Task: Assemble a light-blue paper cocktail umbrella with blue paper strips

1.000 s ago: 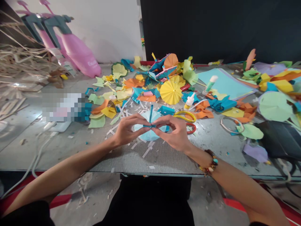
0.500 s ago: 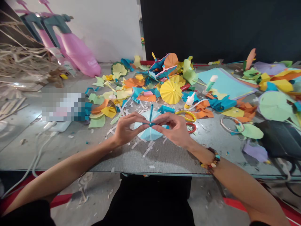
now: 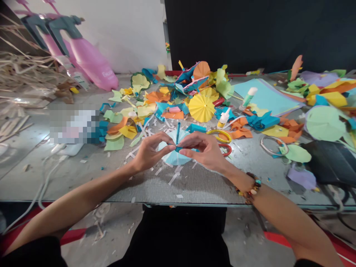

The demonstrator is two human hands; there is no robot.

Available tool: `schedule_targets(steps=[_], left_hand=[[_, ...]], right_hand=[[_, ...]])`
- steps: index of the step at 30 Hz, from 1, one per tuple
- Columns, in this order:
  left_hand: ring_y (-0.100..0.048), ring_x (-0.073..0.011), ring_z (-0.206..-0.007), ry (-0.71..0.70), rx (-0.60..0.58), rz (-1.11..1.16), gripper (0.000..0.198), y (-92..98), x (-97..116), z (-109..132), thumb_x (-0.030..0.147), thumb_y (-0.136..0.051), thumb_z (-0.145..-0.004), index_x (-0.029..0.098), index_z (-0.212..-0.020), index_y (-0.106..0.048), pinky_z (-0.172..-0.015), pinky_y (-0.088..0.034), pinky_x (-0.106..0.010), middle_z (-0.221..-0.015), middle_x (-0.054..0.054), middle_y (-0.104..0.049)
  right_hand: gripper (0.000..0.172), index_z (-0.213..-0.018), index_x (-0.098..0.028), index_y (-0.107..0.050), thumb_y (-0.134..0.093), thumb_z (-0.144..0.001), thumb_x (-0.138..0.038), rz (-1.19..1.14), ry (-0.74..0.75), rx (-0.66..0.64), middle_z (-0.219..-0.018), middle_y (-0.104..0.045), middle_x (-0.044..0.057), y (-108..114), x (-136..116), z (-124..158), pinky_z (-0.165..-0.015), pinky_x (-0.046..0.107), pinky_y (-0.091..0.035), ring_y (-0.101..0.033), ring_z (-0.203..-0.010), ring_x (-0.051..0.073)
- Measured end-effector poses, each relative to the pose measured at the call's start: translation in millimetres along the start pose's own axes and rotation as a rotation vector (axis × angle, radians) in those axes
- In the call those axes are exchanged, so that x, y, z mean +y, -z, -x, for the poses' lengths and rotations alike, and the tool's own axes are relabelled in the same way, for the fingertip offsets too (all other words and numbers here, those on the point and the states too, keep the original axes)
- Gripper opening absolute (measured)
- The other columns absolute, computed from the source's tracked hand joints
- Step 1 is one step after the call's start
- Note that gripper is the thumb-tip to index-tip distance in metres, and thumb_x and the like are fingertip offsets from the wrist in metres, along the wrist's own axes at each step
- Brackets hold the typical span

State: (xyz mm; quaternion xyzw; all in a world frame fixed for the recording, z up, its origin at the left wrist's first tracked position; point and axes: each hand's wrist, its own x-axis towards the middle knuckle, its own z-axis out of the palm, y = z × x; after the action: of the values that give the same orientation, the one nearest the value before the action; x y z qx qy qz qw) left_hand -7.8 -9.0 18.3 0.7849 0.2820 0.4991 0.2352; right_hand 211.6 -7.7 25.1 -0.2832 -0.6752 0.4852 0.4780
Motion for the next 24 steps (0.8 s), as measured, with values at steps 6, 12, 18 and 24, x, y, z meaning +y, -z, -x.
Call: schedule_targets(steps=[6, 12, 18, 24], left_hand=[[-0.069, -0.015, -0.084, -0.019, -0.073, 0.095, 0.014, 2.3, -1.8, -0.1, 0.03, -0.075, -0.089, 0.019, -0.097, -0.071, -0.079, -0.057, -0.031, -0.091, -0.006, -0.074], [-0.069, -0.0156, -0.085, 0.039, -0.134, 0.175, 0.012, 5.0, 0.8, 0.3, 0.031, -0.07, -0.093, 0.019, -0.097, -0.071, -0.079, -0.058, -0.032, -0.09, -0.006, -0.072], [-0.068, -0.016, -0.082, 0.151, -0.229, 0.269, 0.019, 6.8, 3.1, -0.8, 0.036, -0.062, -0.097, 0.019, -0.091, -0.069, -0.076, -0.058, -0.032, -0.089, -0.006, -0.071], [-0.066, -0.0139, -0.081, 0.15, -0.045, 0.264, 0.016, -1.0, -4.2, 3.2, 0.033, -0.074, -0.09, 0.02, -0.096, -0.066, -0.075, -0.058, -0.029, -0.089, -0.004, -0.069]], right_hand=[[0.023, -0.093, -0.022, -0.073, -0.087, -0.076, -0.029, -0.027, 0.005, 0.0, -0.086, -0.078, 0.002, 0.3, -0.2, -0.6, -0.071, 0.027, -0.064, -0.076, -0.078, 0.016], [0.024, -0.096, -0.022, -0.072, -0.086, -0.078, -0.028, -0.014, 0.023, -0.037, -0.089, -0.079, 0.003, -0.8, -2.9, 0.9, -0.075, 0.029, -0.065, -0.076, -0.081, 0.017], [0.025, -0.096, -0.023, -0.073, -0.087, -0.077, -0.028, -0.068, 0.034, -0.059, -0.089, -0.08, 0.002, -1.8, -3.1, 1.0, -0.075, 0.028, -0.066, -0.077, -0.081, 0.016], [0.023, -0.097, -0.023, -0.073, -0.085, -0.078, -0.022, -0.048, 0.038, -0.053, -0.091, -0.08, 0.001, 0.5, -0.3, 1.6, -0.077, 0.028, -0.065, -0.077, -0.083, 0.015]])
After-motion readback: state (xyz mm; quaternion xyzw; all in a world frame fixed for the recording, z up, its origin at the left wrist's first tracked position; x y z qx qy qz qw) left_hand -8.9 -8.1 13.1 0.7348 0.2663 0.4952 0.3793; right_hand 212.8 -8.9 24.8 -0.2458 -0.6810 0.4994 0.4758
